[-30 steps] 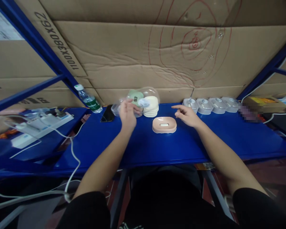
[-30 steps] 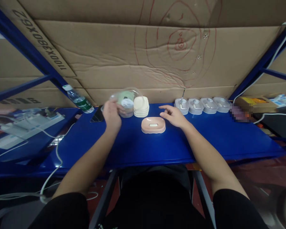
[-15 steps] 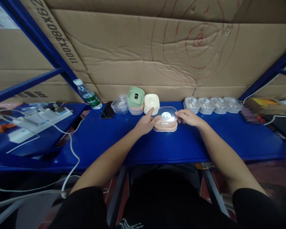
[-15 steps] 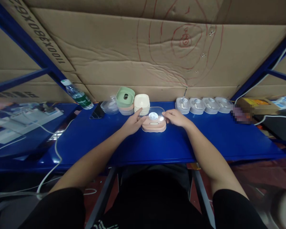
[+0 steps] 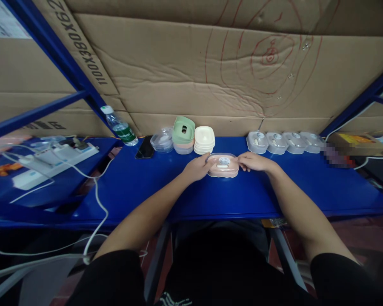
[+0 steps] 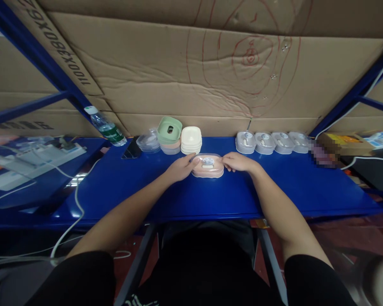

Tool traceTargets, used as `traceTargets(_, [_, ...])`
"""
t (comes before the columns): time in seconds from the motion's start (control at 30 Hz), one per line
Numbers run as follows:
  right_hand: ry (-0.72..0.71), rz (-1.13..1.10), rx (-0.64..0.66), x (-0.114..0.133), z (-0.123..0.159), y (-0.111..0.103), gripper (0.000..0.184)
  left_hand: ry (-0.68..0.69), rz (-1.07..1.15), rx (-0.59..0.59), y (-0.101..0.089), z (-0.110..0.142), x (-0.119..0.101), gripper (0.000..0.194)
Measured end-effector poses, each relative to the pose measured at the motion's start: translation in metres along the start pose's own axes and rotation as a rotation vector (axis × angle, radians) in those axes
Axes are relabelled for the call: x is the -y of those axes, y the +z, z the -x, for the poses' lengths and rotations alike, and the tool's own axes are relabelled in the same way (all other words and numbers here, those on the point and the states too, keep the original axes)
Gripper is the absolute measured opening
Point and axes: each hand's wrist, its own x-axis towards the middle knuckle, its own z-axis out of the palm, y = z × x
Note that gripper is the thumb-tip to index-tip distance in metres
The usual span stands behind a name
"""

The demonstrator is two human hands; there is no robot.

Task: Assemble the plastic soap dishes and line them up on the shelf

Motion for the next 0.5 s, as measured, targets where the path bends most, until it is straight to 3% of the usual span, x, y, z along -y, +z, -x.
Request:
traceTargets(0.2, [0.065, -0.031, -0.014, 0.0006, 0.001, -0.0008, 0.029, 0.036, -0.011, -0.035, 0.0011, -0.0001, 0.0011, 0.06])
traceTargets(0.5, [0.079, -0.106, -0.025, -0.0056, -0.0035, 0.0022, 0.039, 0.087, 0.139, -0.02, -0.0009, -0.0057, 0.0068, 0.057])
